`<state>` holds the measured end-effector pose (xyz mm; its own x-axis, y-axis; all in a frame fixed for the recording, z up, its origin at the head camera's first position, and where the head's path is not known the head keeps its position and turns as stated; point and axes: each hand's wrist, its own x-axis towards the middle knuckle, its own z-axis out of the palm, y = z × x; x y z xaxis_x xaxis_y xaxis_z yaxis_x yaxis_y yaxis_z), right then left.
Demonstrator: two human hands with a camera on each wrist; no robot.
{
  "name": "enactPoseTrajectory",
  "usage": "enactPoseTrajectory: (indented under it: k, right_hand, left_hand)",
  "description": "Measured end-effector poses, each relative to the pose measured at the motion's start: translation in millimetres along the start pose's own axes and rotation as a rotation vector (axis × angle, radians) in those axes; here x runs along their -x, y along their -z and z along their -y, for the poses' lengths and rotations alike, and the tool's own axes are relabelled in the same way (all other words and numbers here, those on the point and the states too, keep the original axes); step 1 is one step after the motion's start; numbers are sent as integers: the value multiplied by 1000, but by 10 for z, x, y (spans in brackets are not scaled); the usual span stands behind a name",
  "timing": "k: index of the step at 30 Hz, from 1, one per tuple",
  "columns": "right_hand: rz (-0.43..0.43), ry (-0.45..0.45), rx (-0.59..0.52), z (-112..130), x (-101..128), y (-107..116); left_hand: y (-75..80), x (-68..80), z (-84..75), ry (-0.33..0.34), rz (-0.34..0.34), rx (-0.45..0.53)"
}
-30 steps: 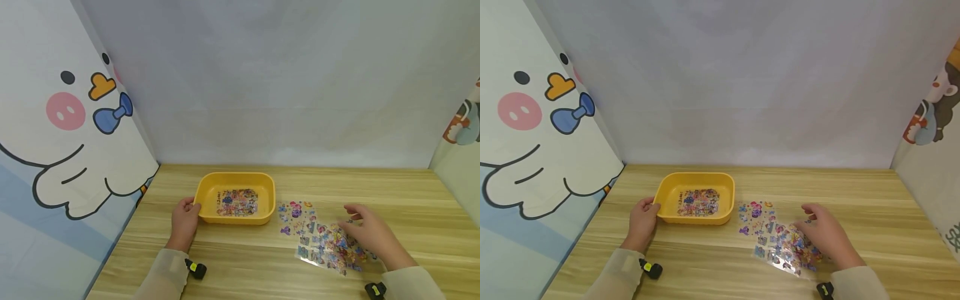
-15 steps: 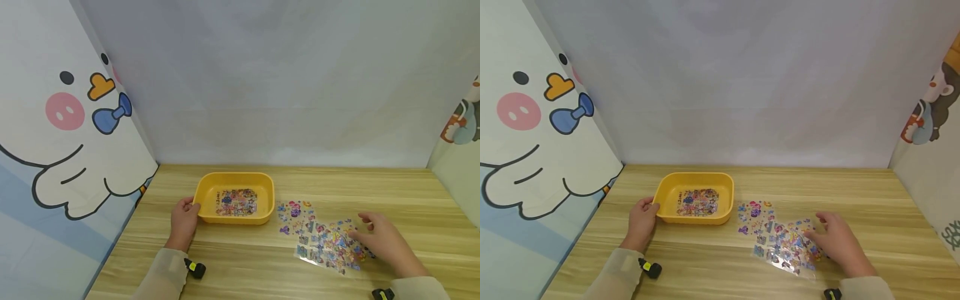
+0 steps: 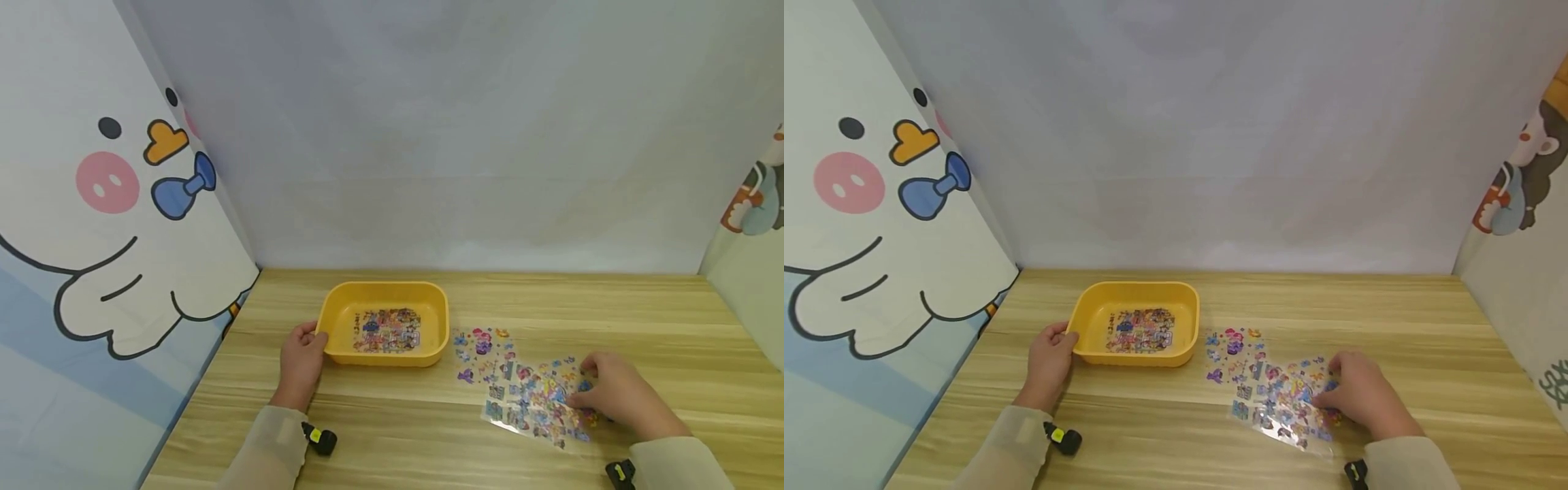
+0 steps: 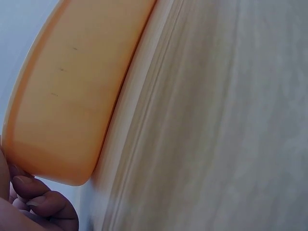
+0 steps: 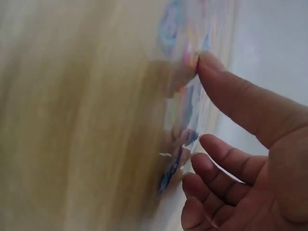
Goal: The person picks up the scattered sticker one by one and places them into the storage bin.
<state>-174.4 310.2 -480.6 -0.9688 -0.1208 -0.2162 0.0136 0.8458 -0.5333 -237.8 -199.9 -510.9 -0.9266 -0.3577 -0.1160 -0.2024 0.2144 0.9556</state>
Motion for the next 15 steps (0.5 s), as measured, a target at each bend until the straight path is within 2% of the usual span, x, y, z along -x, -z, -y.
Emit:
enactPoseTrajectory:
  k: [8, 15]
  right_hand:
    - [13, -21, -36, -6, 8, 6]
    - [-32, 66, 57, -3, -10, 12]
  left_hand:
    - [0, 14, -20, -1, -6, 10]
    - [-5, 9, -22, -1, -8, -7]
